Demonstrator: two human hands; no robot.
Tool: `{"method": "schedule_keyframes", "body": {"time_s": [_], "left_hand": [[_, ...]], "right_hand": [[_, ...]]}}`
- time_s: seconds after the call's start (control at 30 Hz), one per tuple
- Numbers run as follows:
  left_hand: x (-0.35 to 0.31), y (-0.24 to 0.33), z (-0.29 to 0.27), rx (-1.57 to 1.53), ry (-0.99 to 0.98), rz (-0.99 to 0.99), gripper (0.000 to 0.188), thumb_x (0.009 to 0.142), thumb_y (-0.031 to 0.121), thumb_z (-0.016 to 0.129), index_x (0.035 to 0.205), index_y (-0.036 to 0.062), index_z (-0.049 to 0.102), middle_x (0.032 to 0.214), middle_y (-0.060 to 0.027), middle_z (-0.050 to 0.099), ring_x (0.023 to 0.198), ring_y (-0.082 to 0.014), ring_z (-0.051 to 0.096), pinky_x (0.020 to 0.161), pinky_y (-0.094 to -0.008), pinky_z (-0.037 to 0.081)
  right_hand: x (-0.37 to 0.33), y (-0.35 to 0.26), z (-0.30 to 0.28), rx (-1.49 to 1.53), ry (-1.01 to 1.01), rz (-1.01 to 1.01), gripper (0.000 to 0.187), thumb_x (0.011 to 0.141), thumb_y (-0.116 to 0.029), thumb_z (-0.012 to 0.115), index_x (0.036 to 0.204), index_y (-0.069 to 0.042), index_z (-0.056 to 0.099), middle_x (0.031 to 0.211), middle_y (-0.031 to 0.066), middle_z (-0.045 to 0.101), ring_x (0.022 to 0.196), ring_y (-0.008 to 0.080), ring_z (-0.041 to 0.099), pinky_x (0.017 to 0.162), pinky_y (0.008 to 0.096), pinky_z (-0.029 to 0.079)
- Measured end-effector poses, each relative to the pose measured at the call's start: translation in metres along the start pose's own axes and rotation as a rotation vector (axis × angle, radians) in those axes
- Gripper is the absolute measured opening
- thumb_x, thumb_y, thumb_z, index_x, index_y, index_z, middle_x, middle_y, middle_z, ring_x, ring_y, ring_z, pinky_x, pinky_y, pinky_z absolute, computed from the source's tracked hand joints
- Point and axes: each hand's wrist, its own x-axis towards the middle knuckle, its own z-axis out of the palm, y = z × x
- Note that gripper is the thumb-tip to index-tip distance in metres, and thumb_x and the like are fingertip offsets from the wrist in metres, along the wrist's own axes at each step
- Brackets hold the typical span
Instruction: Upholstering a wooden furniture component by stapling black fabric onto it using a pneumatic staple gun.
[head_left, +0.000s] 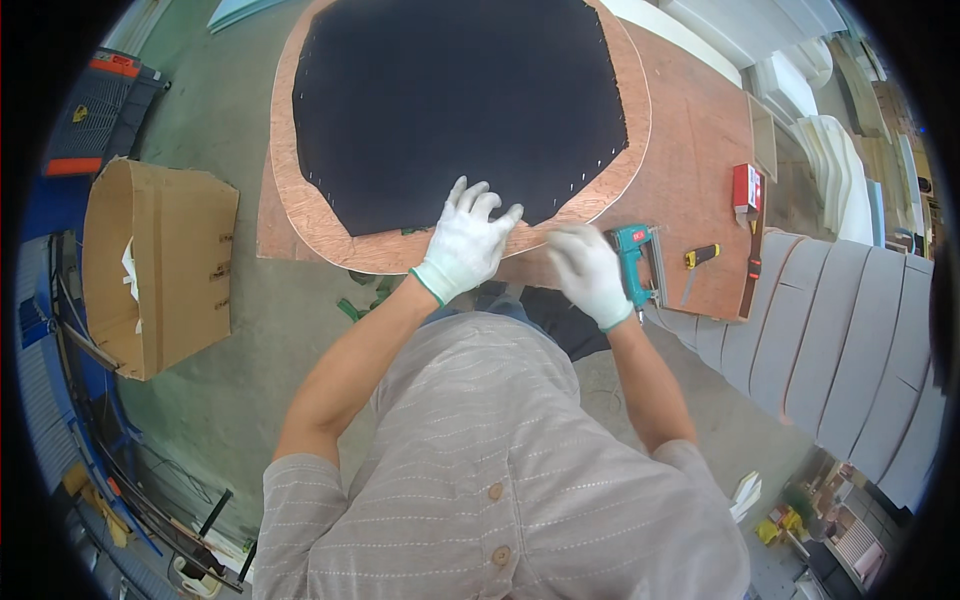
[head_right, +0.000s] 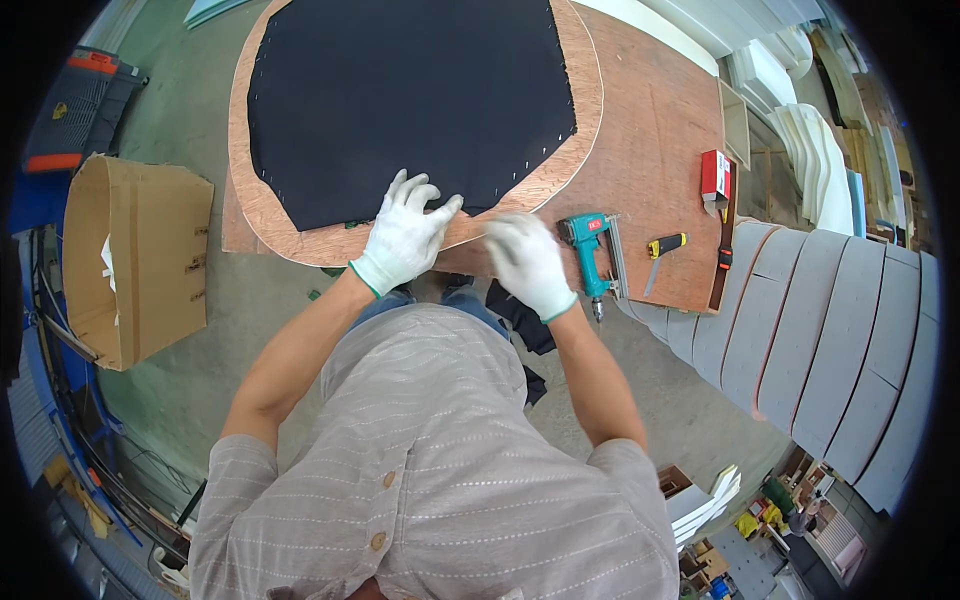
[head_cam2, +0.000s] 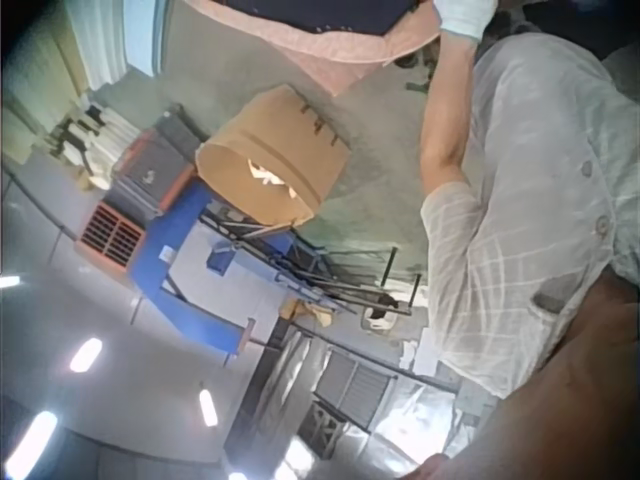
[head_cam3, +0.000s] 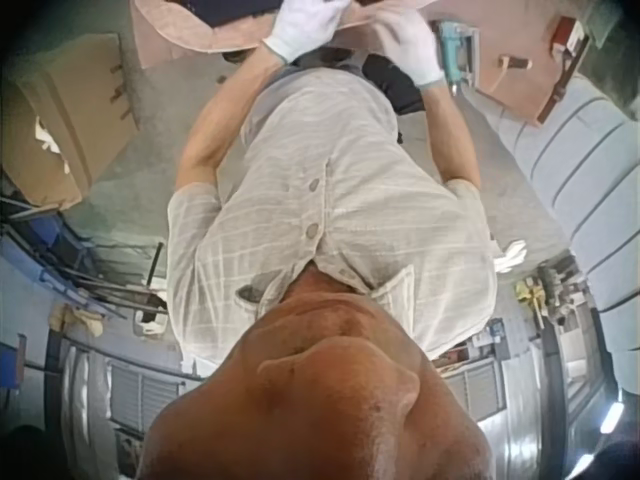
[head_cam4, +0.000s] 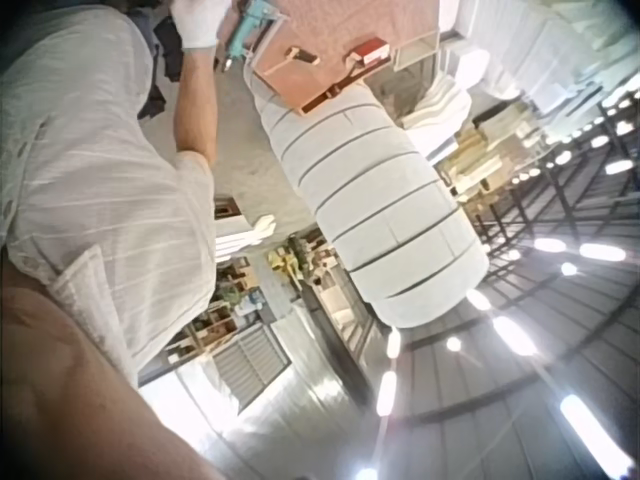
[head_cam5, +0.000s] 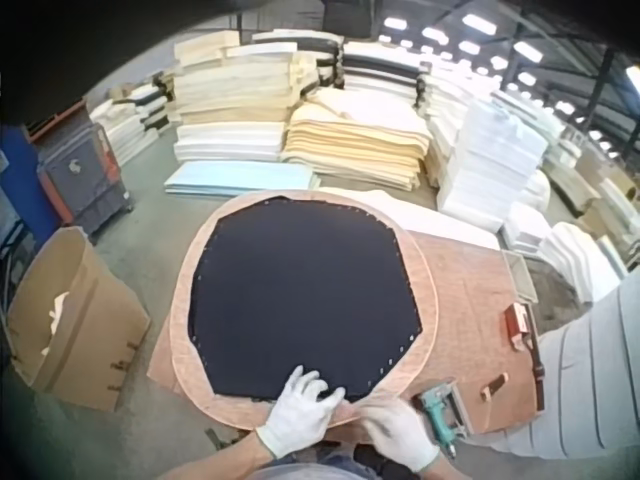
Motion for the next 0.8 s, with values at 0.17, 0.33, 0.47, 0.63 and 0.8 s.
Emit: {"method": "schedule_keyframes", "body": {"time_s": [0.17,0.33,0.47,0.63,0.8], "left_hand": [[0.001,0.005,0.007,-0.062,0.043,0.075,0.037,0.087,0.008,0.065,0.123,0.0012,0.069,0.134,-0.0181,0.065,0.131,-0.0383,0.058,0.123,-0.0583,0.033],[0.016,0.022,0.013,-0.158,0.161,-0.111,0.044,0.088,0.017,0.076,0.129,0.0052,0.066,0.118,-0.0161,0.071,0.113,-0.0362,0.066,0.116,-0.0542,0.042],[0.033,0.021,0.012,-0.01,0.168,-0.063,0.035,0.083,0.022,0.079,0.116,0.0098,0.075,0.088,-0.007,0.068,0.089,-0.0271,0.066,0.101,-0.049,0.049],[0.043,0.006,0.013,0.051,0.129,0.09,0.012,0.081,0.021,0.075,0.09,0.014,0.076,0.079,-0.0025,0.066,0.085,-0.0247,0.066,0.089,-0.0438,0.054],[0.04,0.008,0.019,0.079,0.208,0.182,0.008,0.077,0.018,0.071,0.082,0.0125,0.066,0.079,-0.0035,0.062,0.082,-0.0246,0.066,0.073,-0.0361,0.058]], "right_hand": [[-0.097,0.088,-0.002,-0.551,0.17,0.671,0.075,0.085,-0.018,0.079,0.149,0.001,0.045,0.129,0.0279,0.061,0.115,0.0465,0.06,0.101,0.0548,0.049],[-0.115,0.135,0.009,-0.524,-0.061,0.929,0.081,0.083,-0.016,0.071,0.154,0.004,0.037,0.117,0.0287,0.065,0.103,0.0464,0.067,0.089,0.0556,0.056],[-0.104,0.139,0.011,-0.499,-0.081,0.968,0.077,0.081,-0.01,0.062,0.152,0.007,0.038,0.116,0.0298,0.065,0.102,0.0471,0.068,0.09,0.0559,0.056],[-0.111,0.15,0.009,-0.46,-0.089,0.942,0.079,0.081,-0.012,0.063,0.153,0.008,0.037,0.119,0.0314,0.065,0.103,0.0482,0.068,0.092,0.0552,0.056],[-0.099,0.148,-0.006,-0.307,-0.087,1.057,0.07,0.083,-0.02,0.064,0.147,0.003,0.045,0.112,0.0341,0.07,0.106,0.0508,0.068,0.096,0.0547,0.054]]}}
